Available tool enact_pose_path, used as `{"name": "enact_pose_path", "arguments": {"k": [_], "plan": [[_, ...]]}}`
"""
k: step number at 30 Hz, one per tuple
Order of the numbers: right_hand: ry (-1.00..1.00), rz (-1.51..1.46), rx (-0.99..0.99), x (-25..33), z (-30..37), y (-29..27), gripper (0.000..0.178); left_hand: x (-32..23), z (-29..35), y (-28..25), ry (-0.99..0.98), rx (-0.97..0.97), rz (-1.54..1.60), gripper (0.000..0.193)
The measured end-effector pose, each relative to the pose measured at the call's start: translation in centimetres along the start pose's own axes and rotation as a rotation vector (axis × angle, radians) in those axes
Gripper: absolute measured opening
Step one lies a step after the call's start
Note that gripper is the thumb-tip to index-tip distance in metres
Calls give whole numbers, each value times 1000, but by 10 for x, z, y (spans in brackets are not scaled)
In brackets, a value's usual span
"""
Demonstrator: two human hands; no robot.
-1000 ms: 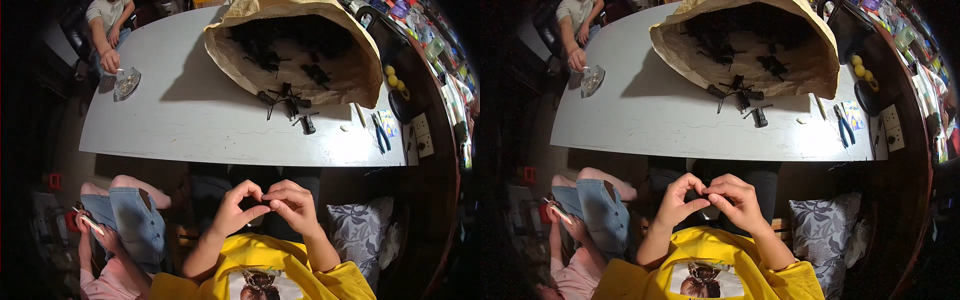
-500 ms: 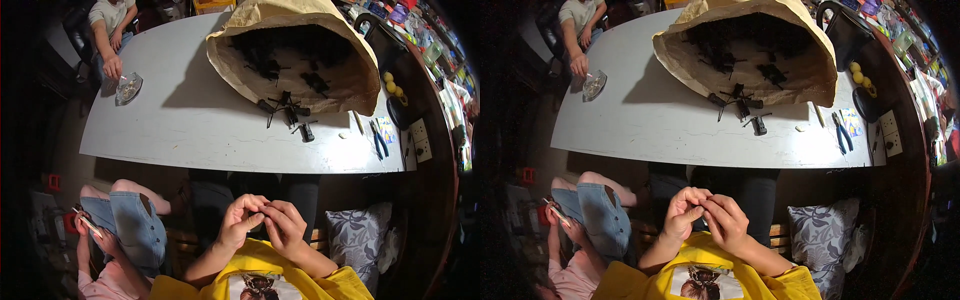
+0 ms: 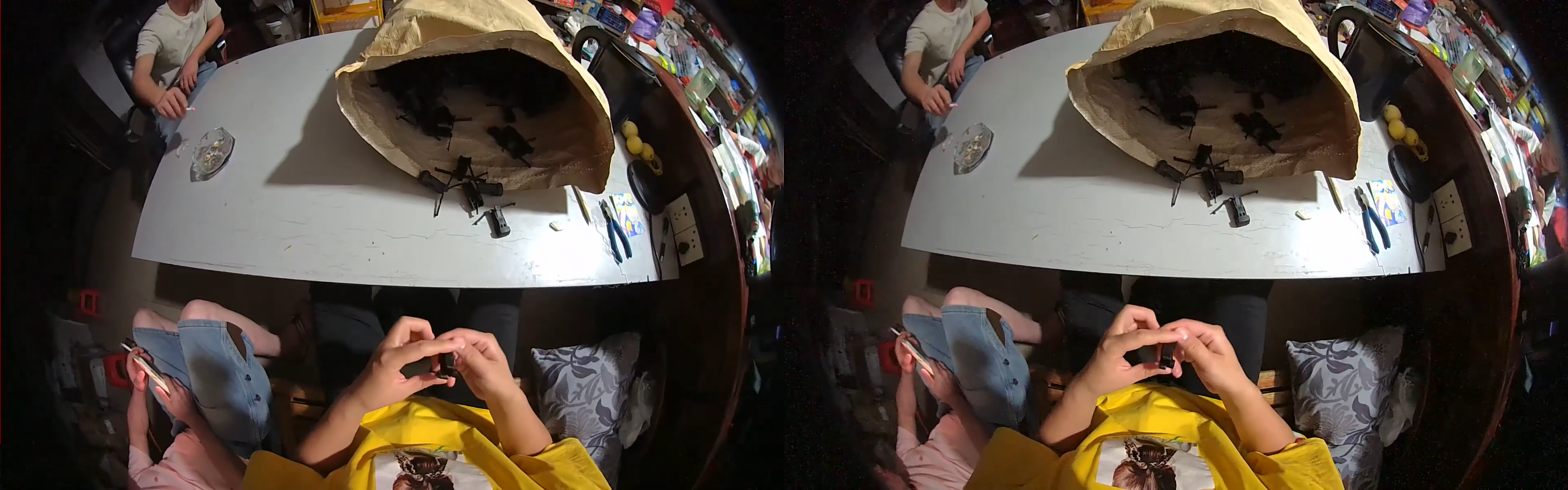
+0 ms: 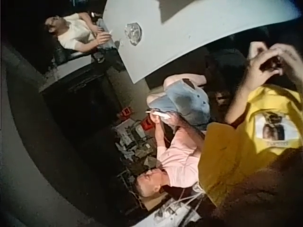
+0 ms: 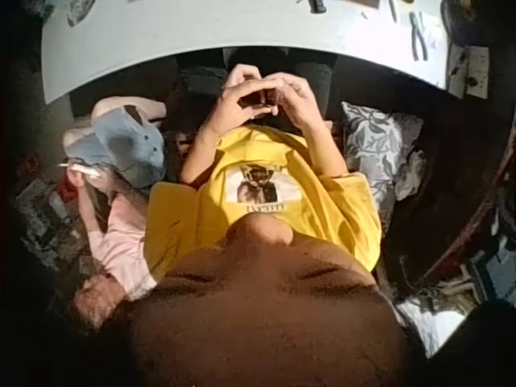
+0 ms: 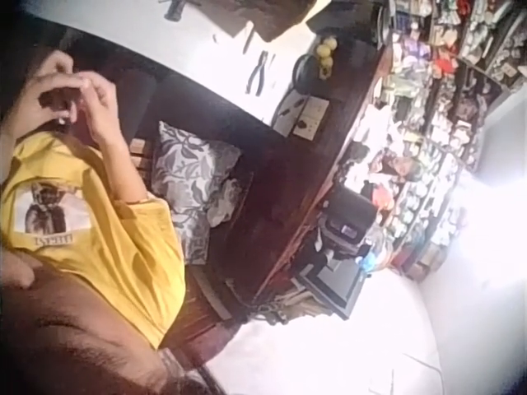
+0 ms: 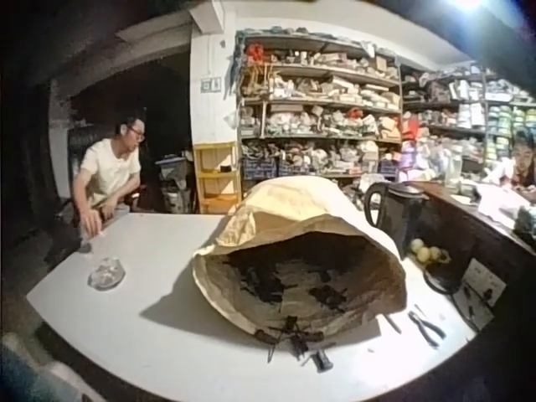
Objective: The recorder is picking small black plastic components from a bag, inspecting them, and assembling or sorting them on a table.
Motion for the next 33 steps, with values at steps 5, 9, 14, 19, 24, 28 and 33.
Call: {"name": "enact_pose_path", "arguments": {"k": [5,9,14,19,24,28,33], "plan": [[-453,939,-232,52,16,19,27,2,5,-14,73,-142,-217,34],[-701,1096,-133,44,24,43,27,1,8,-8,5,-135,-283,27],[-416,445,-265,25,20,17,18,-5,8,-11,104,-242,-71,16],[-488,539,-267,17,21,20,17,13,16,-5,-40,-317,296,9],[-678,899,-353,61,10,19,11,23,18,-9,-22,-251,307,11],[-843,1344,-865,112,-15,-16,24,27,20,3,-117,-148,369,13],[-727,1490,-1002,137,-46,-52,26,41,31,10,-234,-176,520,19]]}}
Point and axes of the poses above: each hand's wrist, its own z-axis away from the middle knuckle, its own y-axis out of the palm, x = y × z, the point moved 8 cm from there along -z, towards the middle knuckle, and after that the axes turned 6 degrees about y, right-handed, at the moved point
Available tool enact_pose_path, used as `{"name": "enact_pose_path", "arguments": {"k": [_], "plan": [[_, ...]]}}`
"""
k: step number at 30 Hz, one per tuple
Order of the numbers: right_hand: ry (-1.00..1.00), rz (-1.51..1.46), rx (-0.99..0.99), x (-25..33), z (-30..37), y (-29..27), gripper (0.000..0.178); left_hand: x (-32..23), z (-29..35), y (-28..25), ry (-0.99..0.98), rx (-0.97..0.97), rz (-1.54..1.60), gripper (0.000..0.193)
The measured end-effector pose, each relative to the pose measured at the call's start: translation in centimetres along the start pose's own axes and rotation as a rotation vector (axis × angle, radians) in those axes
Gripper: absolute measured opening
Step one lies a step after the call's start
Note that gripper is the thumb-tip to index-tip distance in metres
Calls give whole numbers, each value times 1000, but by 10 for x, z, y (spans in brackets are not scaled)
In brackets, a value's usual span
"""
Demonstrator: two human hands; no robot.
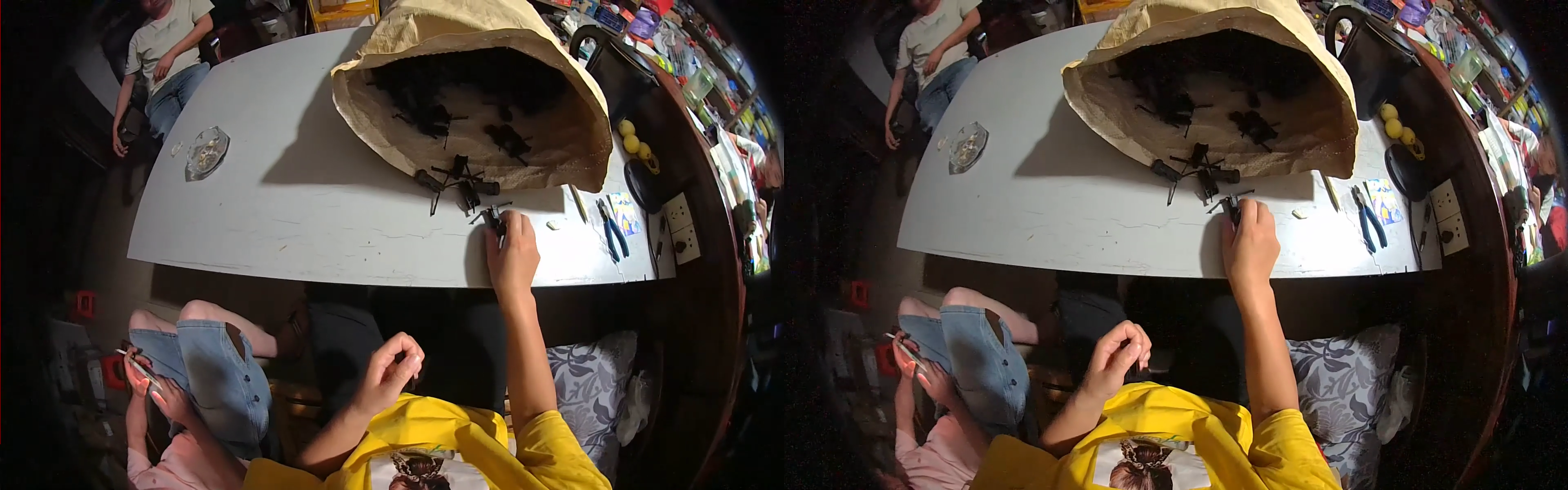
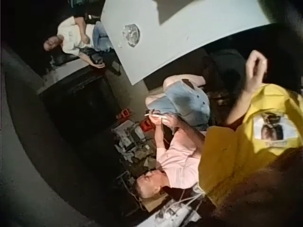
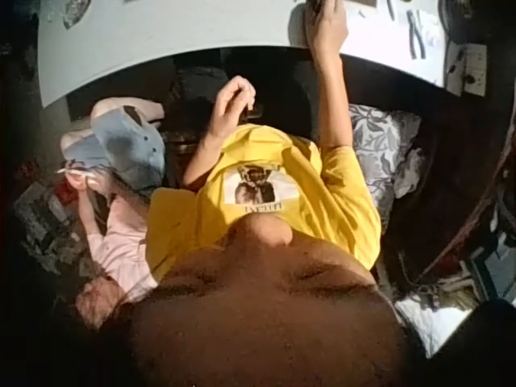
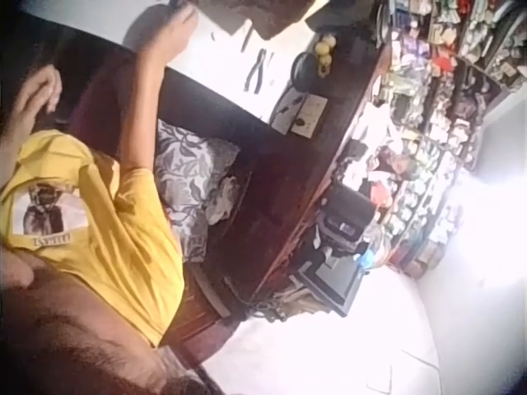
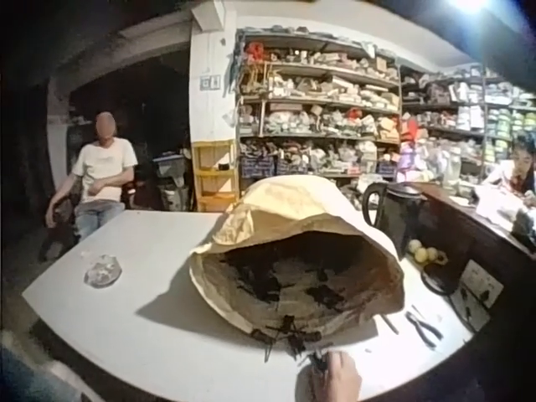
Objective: The recorder is picking small black plastic components from a bag, inspecting them, and assembling or sorting them on a table.
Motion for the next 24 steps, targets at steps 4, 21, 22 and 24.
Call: {"name": "enact_pose_path", "arguments": {"k": [4,21,22,24], "plan": [[97,-254,35,-18,8,1,29,0,-5,-3,-6,-94,57,15],[130,-973,438,60,102,-24,35,-60,-15,1,401,-140,-625,20],[-6,-859,434,68,101,-27,33,-60,-14,3,433,-131,-592,19],[107,-917,557,62,108,-20,31,-59,-12,5,400,-129,-605,18]]}}
Point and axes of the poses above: each hand's wrist, its own z-axis away from the middle knuckle, its own y-axis out of the palm, x = y × z, the point moved 8 cm from there along -z, towards the middle knuckle, and after that the axes turned 6 degrees about y, right-handed, at the moved point
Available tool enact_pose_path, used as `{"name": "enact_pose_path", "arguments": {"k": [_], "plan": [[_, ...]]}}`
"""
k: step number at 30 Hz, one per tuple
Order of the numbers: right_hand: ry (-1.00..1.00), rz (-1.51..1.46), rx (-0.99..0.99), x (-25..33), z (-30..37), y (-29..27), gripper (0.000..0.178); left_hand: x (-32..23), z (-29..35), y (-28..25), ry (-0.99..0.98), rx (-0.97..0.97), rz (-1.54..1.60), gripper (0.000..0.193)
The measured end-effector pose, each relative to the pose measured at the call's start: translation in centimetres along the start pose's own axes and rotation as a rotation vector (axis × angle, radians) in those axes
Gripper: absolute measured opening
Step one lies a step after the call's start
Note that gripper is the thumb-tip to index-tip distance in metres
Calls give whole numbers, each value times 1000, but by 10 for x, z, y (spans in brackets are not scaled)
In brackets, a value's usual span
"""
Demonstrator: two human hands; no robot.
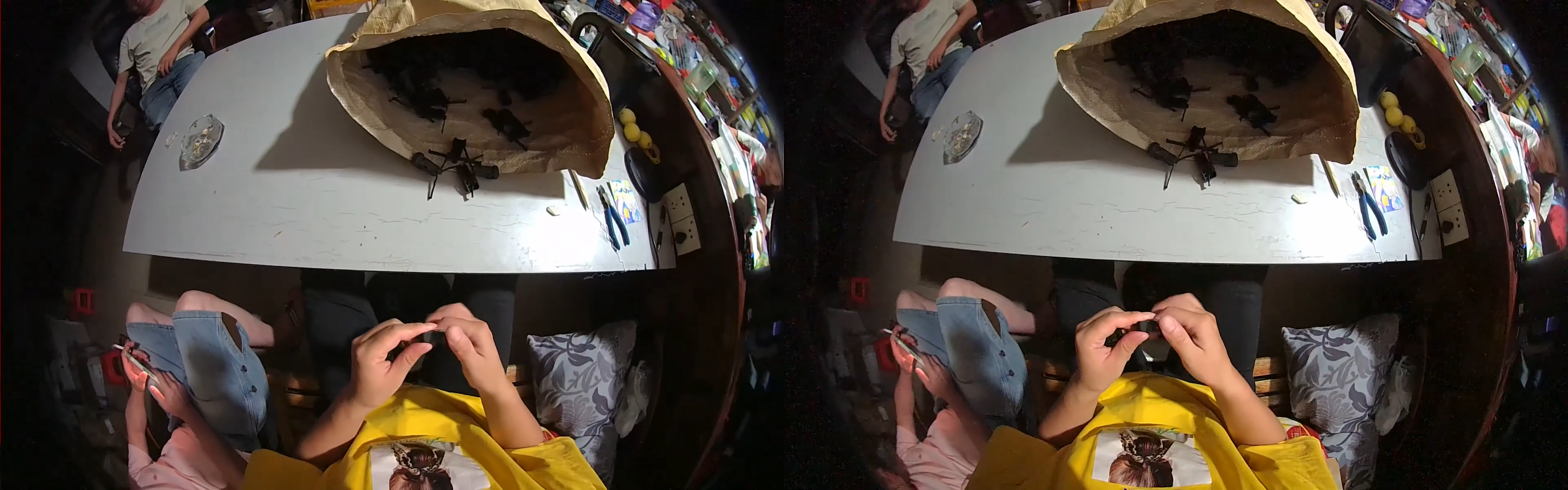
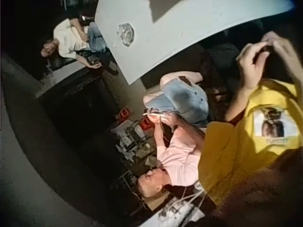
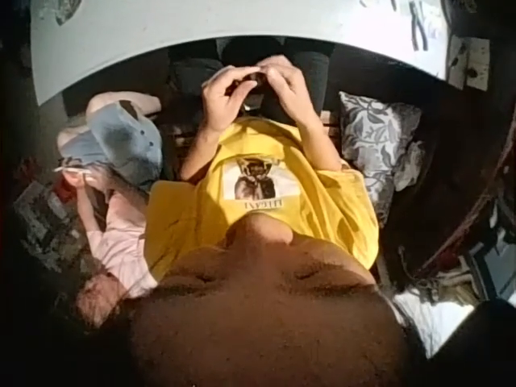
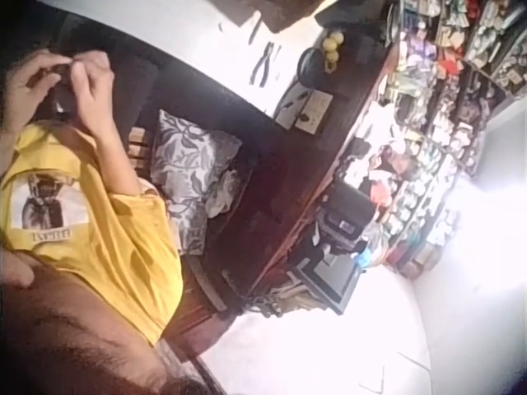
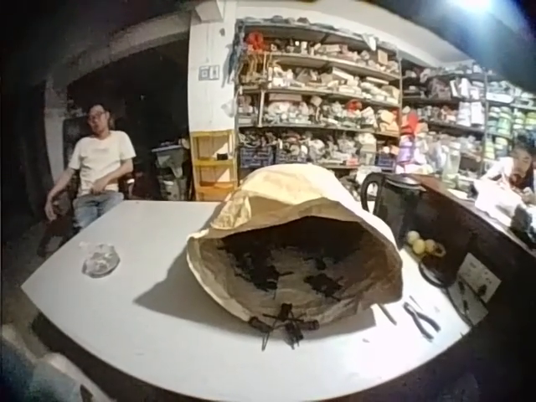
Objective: The recorder is picking small black plastic components from a bag, inspecting them, and assembling or sorting them on a table.
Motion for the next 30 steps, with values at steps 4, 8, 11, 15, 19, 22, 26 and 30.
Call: {"name": "enact_pose_path", "arguments": {"k": [4,8,11,15,19,22,26,30], "plan": [[124,7,107,-10,4,10,34,5,4,7,-85,50,88,19],[-70,230,-10,7,6,12,30,19,16,22,-345,66,332,19],[-233,542,-155,22,9,13,24,23,22,26,-393,28,440,13],[-191,614,-104,21,9,15,19,23,18,22,-245,56,328,13],[-208,658,-180,44,7,7,16,8,7,9,-3,76,-77,21],[-44,457,-26,32,4,11,21,-4,4,11,51,96,-302,37],[159,304,-102,6,6,-7,13,-22,-1,6,167,109,-295,51],[369,-372,-95,-14,13,-14,20,2,6,-15,-83,-65,256,48]]}}
Point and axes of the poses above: each hand's wrist, its own z-axis away from the middle knuckle, its own y-axis out of the palm, x = y × z, the point moved 8 cm from there along -z, towards the middle knuckle, and after that the axes turned 6 degrees about y, right-handed, at the moved point
